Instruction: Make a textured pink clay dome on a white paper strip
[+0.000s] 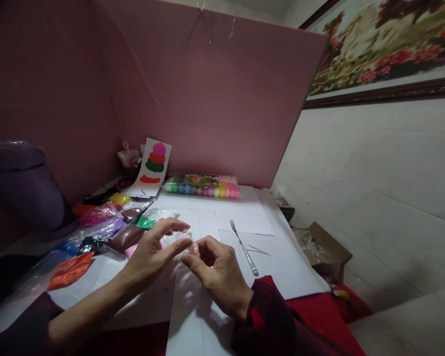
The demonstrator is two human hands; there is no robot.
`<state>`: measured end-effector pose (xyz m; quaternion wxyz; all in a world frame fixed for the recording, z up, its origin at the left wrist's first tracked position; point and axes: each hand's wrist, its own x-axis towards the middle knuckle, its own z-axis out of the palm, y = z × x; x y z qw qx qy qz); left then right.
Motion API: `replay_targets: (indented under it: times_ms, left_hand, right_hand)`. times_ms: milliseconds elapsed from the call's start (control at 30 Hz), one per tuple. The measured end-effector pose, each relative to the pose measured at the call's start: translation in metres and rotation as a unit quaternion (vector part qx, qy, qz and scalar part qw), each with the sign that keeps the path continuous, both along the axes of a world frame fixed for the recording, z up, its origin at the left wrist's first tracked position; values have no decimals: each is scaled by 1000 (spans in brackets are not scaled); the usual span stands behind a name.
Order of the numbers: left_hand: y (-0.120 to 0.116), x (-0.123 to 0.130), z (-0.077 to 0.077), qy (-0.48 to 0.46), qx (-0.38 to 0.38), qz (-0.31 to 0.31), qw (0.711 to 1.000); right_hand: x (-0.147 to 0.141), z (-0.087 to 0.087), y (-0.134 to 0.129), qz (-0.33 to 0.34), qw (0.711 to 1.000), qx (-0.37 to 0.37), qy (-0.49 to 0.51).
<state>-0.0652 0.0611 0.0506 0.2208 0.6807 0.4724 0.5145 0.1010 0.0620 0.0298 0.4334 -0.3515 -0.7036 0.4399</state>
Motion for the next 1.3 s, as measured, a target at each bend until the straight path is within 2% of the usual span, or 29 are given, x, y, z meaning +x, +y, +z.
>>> replay_targets:
  times_ms: [67, 133, 233, 300, 400, 467, 600, 667, 933, 1067, 1200, 1300]
  left_hand:
    - [0, 0, 2, -83, -61, -19, 994]
    - [0, 0, 2, -172, -125, -41, 976]
    - [3, -2, 0, -289, -185, -77, 936]
    - [4, -3, -1, -353, -209, -129, 903]
    - [4, -4, -1, -404, -234, -197, 862]
    - [3, -4, 1, -393, -235, -193, 868]
    - [1, -4, 5, -296, -192, -132, 926]
    - [0, -5, 6, -266, -181, -121, 939]
    - [-1, -5, 10, -293, -205, -145, 923]
    - [-2, -4, 10, -272, -210, -138, 929]
    - [-3, -2, 9, -280, -227, -162, 918]
    - [-3, -3, 9, -298, -219, -152, 917]
  right_hand:
    - [0, 0, 1, -8, 1000, 11, -7]
    - [0, 0, 3, -17, 999, 29, -13]
    - [1, -1, 4, -28, 997, 62, -22]
    - [2, -1, 3, -37, 995, 90, -33]
    - [4, 2, 2, -55, 986, 146, -55]
    - [5, 3, 1, -61, 978, 185, -70]
    - [5, 6, 3, -73, 957, 268, -87]
    - [6, 5, 4, -88, 945, 300, -93]
    - [8, 3, 11, -129, 925, 352, -57]
    - [9, 3, 12, -141, 923, 350, -69]
    - [9, 2, 12, -148, 924, 345, -75]
    - [10, 2, 12, -152, 926, 341, -57]
